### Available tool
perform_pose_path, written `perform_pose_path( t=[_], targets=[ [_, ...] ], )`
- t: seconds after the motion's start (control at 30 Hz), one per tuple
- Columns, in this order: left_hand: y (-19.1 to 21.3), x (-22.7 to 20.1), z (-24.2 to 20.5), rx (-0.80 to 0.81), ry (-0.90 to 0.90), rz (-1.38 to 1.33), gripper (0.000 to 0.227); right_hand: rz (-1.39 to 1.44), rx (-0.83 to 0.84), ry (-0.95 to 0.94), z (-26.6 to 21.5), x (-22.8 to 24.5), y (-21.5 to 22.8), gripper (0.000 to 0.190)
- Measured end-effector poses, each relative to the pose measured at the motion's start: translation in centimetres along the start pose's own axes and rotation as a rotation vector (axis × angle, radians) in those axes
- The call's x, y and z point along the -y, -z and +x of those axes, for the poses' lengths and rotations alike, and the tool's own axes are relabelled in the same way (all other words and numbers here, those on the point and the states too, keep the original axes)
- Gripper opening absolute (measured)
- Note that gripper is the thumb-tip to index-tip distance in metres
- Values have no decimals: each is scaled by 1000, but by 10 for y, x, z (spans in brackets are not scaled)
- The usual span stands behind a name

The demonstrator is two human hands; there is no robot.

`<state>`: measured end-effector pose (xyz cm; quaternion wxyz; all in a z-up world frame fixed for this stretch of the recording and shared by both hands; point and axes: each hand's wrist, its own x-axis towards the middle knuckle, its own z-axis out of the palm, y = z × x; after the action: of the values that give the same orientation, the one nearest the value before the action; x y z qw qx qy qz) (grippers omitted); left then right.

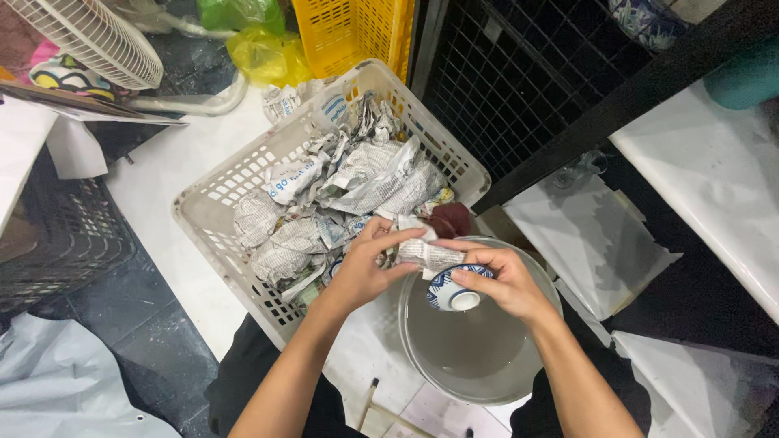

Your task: The person sits on the floor and repeatedly unwraps various dishes, including cups, glasses, and bowls, from newspaper. They place the unwrapped items onto a nearby shelf and return the crumpled newspaper to a basket.

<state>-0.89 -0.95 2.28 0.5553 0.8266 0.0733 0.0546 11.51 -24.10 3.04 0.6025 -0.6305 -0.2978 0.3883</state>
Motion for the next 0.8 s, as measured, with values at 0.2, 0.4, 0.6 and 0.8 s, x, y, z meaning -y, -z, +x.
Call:
perform_pose_path(
  t=[0.2,0.4,0.6,0.8],
  targets=[
    [4,5,2,-135,-116,25,38,-27,-40,-28,-2,-6,3,15],
    [3,16,4,-21,-177,-345,21,-9,-74,-61,-3,-8,6,16],
    [-9,29,5,-92,17,-484,22,-7,-51,-34,-3,-5,4,15],
    [-8,34,5,-139,-9,-416,16,7,-72,-52,-1,-5,2,15]
  ],
)
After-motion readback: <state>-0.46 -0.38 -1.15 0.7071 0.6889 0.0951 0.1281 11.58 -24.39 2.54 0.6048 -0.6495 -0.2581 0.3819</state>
